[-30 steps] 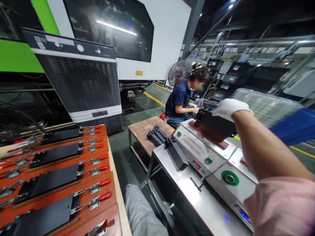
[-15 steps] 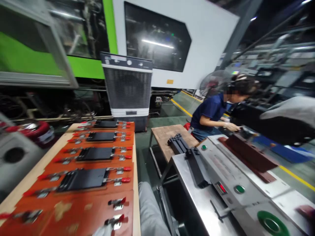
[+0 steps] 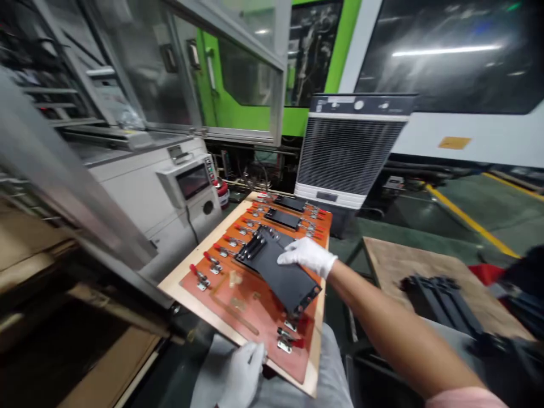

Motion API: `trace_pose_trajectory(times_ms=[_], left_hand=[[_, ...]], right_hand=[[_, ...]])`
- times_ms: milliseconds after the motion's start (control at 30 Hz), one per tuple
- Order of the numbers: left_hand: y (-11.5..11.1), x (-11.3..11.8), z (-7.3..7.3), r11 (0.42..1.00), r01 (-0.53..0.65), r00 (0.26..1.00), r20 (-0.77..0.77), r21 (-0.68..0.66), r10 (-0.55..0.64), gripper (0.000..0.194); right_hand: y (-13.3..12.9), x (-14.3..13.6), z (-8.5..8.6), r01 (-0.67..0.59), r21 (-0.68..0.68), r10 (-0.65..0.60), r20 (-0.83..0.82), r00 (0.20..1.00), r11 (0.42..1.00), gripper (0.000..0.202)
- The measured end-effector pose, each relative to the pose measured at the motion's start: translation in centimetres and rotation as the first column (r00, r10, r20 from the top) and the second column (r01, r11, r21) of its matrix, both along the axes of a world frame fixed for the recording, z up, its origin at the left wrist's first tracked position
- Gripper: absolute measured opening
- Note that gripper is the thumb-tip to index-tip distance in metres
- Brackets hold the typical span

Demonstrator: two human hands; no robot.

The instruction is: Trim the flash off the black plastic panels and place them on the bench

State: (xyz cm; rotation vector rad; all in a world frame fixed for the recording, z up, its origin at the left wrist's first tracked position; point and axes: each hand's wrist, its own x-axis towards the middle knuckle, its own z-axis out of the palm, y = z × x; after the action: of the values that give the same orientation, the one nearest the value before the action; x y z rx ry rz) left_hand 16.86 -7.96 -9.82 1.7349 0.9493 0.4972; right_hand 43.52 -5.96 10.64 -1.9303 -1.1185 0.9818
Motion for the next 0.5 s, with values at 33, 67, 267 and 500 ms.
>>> trace_pose_trajectory(times_ms=[33,67,267,500], left_hand=[[0.0,-0.8,-0.2,0.998,-0.041,0.999,0.000,-0.042,0.041,0.055],[0.0,-1.6,-0.5,0.993,-0.082,0.997,0.007,-0.090,0.083,0.054],[0.5,-5.8,-2.4,0.862,-0.380,0.925,-0.124,-0.334,0.360,0.055],[3.0,-6.3,-0.1,0.832,-0.470,0.881,-0.090,-0.294,0.465,0.050]], right_hand=[[1.8,-1.6,-2.4,-0.046,-0.022,0.046,-0.027,0.999,0.999,0.028],[3.2,-2.9,-4.5,-0.092,-0.046,0.089,-0.049,0.995,0.995,0.027],[6.6,-5.6,-13.1,-0.273,-0.168,0.247,-0.160,0.956,0.947,0.022],[8.7,-5.9,-16.5,-0.375,-0.234,0.337,-0.189,0.922,0.897,0.029]])
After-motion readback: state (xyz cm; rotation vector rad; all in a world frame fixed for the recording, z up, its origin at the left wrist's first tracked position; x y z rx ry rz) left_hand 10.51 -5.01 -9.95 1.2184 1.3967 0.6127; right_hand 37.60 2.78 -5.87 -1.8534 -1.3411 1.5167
